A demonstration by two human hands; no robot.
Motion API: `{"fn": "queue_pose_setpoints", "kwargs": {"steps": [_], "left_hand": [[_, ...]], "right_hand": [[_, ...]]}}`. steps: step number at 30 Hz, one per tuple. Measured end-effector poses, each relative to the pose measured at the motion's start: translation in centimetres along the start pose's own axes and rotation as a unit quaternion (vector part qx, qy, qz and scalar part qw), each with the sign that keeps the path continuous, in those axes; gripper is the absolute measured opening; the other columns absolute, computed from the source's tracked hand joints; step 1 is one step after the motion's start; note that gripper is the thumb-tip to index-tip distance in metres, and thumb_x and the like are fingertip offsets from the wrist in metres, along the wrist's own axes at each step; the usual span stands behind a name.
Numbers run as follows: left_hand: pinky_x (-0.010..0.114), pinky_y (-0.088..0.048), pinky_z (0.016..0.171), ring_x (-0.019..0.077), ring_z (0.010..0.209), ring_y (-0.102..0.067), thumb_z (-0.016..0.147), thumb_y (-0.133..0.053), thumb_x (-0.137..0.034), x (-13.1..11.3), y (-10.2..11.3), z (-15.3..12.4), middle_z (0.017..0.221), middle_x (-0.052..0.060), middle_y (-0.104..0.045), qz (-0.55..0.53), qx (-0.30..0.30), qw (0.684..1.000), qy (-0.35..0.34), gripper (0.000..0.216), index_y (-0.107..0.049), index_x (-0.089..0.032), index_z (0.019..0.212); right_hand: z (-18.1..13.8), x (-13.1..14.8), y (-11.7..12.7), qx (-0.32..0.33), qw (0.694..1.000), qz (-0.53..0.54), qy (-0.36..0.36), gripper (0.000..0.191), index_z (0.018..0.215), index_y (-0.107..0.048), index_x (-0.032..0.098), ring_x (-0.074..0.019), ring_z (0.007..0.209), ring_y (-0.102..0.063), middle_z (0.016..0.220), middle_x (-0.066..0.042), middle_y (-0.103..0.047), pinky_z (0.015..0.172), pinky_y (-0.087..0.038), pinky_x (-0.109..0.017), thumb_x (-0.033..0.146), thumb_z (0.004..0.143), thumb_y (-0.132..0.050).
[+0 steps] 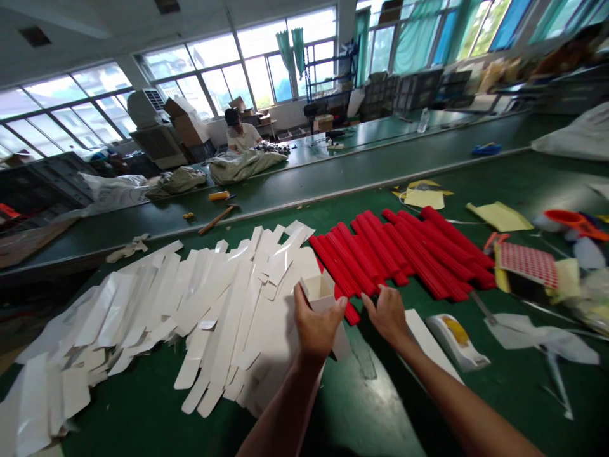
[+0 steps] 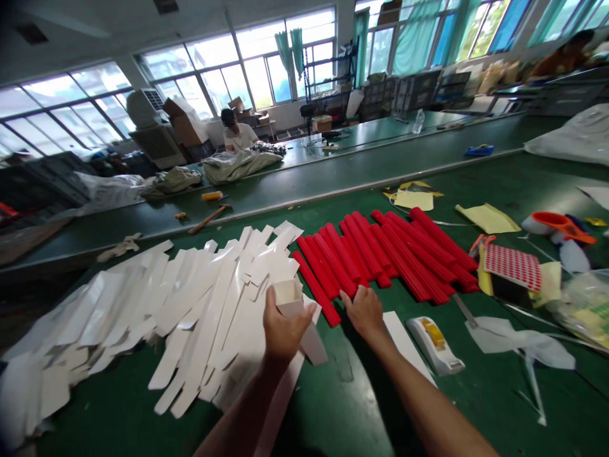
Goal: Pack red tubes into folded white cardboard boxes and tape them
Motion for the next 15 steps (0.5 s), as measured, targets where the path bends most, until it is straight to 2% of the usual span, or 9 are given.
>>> {"fn": "queue_pose_setpoints", "kwargs": {"steps": [2,4,6,8,11,15], "left_hand": [[0.030,-0.057,0.071,0.0200,0.081,-0.066,0.059,-0.083,-0.032,0.8,-0.5,-0.6,0.092,0.007,-0.068,0.030,0.031,0.999,-0.009,0.060,-0.053,-0.018,0.109],[0.030,-0.056,0.071,0.0215,0.084,-0.066,0.060,-0.082,-0.031,1.4,-0.9,-1.0,0.093,0.008,-0.068,0.061,0.050,0.997,-0.022,0.058,-0.053,-0.018,0.109],[0.032,-0.056,0.072,0.0234,0.087,-0.067,0.061,-0.081,-0.032,1.5,-1.1,-1.1,0.095,0.010,-0.068,0.087,0.040,0.995,-0.032,0.057,-0.053,-0.018,0.108],[0.034,-0.056,0.075,0.0248,0.088,-0.067,0.062,-0.080,-0.033,1.3,-1.1,-0.8,0.096,0.011,-0.068,0.109,0.031,0.993,-0.037,0.054,-0.054,-0.017,0.107],[0.038,-0.055,0.083,0.0259,0.092,-0.067,0.064,-0.078,-0.032,0.7,-1.0,-0.4,0.100,0.012,-0.069,0.126,0.039,0.990,-0.051,0.056,-0.054,-0.016,0.112],[0.042,-0.052,0.095,0.0293,0.108,-0.065,0.064,-0.077,-0.026,0.5,-1.3,-0.5,0.114,0.017,-0.067,0.140,0.025,0.986,-0.090,0.070,-0.048,-0.012,0.126]], "right_hand": [[2.4,-0.4,-0.8,0.079,0.994,-0.059,-0.043,0.044,0.105,-0.055,0.007,-0.0329,0.089,-0.067,0.093,-0.022,-0.067,0.074,-0.050,-0.042,0.049,0.095,-0.046],[3.8,-0.2,-1.0,0.111,0.991,-0.065,-0.036,0.034,0.099,-0.056,0.009,-0.0292,0.073,-0.068,0.077,-0.016,-0.068,0.064,-0.048,-0.036,0.042,0.094,-0.049],[4.5,0.3,-0.3,0.119,0.990,-0.075,-0.032,0.030,0.099,-0.056,0.008,-0.0279,0.070,-0.069,0.076,-0.016,-0.069,0.061,-0.046,-0.033,0.037,0.095,-0.049],[5.0,0.7,1.7,0.108,0.990,-0.085,-0.025,0.033,0.103,-0.056,0.006,-0.0290,0.075,-0.070,0.086,-0.021,-0.069,0.063,-0.044,-0.033,0.036,0.096,-0.047],[6.0,0.1,7.5,0.059,0.995,-0.072,-0.023,0.038,0.108,-0.055,0.003,-0.0275,0.078,-0.068,0.091,-0.023,-0.068,0.063,-0.041,-0.033,0.038,0.097,-0.047],[6.2,-3.8,18.0,-0.115,0.992,0.009,-0.040,0.049,0.100,-0.064,0.005,-0.0184,0.060,-0.060,0.071,-0.014,-0.066,0.057,-0.039,-0.033,0.051,0.096,-0.047]]}}
Point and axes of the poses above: each hand's wrist, its own z-axis towards the middle knuckle, its own y-axis out of the back of the hand, x = y × z, the point moved 2 cm from there along z, towards the middle knuckle
